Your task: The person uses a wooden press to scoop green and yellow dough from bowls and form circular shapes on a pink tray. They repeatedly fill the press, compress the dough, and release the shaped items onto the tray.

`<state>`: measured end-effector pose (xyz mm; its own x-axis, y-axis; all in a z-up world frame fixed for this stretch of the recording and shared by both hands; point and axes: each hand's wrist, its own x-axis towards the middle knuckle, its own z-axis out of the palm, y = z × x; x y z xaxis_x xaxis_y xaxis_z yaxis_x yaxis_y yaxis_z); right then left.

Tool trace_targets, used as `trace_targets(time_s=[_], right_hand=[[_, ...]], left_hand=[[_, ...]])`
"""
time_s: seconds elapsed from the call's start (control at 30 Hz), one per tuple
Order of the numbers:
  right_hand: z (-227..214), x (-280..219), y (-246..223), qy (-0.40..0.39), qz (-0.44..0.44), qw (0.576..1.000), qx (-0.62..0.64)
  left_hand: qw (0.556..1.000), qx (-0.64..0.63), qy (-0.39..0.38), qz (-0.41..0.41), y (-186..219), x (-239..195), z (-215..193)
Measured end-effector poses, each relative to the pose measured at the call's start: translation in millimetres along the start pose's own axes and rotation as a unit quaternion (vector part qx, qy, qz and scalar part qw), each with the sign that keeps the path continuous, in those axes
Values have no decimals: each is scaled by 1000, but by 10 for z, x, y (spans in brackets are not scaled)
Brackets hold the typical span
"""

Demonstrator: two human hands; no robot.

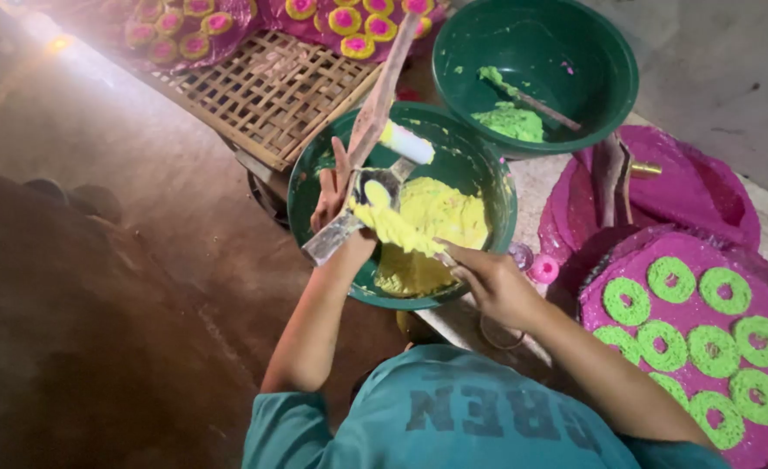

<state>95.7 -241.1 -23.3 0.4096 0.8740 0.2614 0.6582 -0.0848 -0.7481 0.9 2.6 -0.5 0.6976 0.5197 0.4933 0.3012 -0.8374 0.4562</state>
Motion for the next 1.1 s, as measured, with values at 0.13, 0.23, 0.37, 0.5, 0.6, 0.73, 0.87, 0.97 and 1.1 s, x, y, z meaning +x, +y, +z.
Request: trace_targets(time_s=[0.13, 0.23, 0.37, 0.5, 0.6, 0.73, 0.87, 0.97, 1.1], right_hand=[[-136, 205, 22, -7, 101, 994, 28], [-207, 233, -16, -11, 48, 999, 24], [-360, 179, -46, -44, 123, 991, 1], [-402, 227, 15, -140, 154, 974, -87], [-423, 314, 70, -23, 46, 999, -9], [-525, 98, -77, 126, 2, 845, 519], [-1040, -293, -446, 164, -9, 782, 601], [-1626, -717, -698, 223, 21, 900, 373], [-2054, -1393, -801, 145, -103, 983, -38]], left_hand=[[986, 140, -7, 90, -53, -55, 137], [995, -66, 35, 65, -275, -104, 293], [930, -347, 69, -105, -946, -124, 460], [766, -565, 20, -307, -1068, -376, 659], [634, -725, -94, -252, -503, -712, 693], [425, -798, -360, -230, 503, -1048, 534], [483, -701, -506, -142, 1211, -895, 342], [676, -493, -543, -76, 1483, -622, 193], [771, -411, -459, 159, 1989, -586, 235]])
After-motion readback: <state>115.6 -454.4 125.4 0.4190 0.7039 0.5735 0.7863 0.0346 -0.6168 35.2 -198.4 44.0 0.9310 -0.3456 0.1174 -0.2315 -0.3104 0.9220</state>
